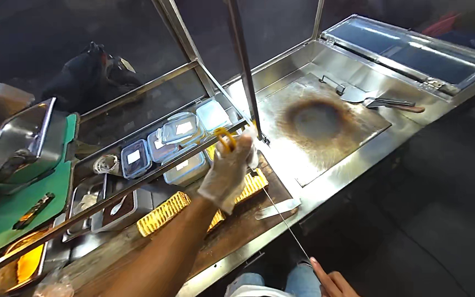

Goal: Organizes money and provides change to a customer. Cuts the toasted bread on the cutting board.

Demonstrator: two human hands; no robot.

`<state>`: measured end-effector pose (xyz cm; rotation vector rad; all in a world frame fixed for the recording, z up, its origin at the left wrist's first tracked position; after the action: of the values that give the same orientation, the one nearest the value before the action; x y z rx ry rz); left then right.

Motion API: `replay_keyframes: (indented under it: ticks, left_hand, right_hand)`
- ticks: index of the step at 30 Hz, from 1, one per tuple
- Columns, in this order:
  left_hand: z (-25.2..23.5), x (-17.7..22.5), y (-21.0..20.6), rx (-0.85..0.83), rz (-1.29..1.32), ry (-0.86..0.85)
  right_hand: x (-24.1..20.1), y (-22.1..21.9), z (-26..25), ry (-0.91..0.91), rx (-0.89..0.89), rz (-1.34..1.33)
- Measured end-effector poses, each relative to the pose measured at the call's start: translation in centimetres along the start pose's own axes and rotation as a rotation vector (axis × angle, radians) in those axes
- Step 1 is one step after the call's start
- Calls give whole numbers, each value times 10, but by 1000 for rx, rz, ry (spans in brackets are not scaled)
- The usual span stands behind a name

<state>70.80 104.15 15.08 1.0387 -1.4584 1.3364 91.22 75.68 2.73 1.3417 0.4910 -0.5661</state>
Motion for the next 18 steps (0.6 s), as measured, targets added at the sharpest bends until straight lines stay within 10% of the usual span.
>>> replay_keyframes:
  ticks: [11,18]
  left_hand:
    - [-30,-69,14,309,-73,62]
    - [-42,-86,21,388,-94,36]
  right_hand:
    - [-42,-38,-70,53,198,99]
    - [-43,-56,-108,-42,-7,215]
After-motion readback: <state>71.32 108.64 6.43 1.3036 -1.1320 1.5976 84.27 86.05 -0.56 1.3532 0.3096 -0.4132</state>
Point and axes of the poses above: each hand's wrist, its own z-axis away from the middle knuckle, its own y-axis out of the back of the hand, x = y × z, the point moved 6 cm from there along -z, towards the middle knuckle, and after that the axes turned 9 degrees about x, right-handed, at the moved point
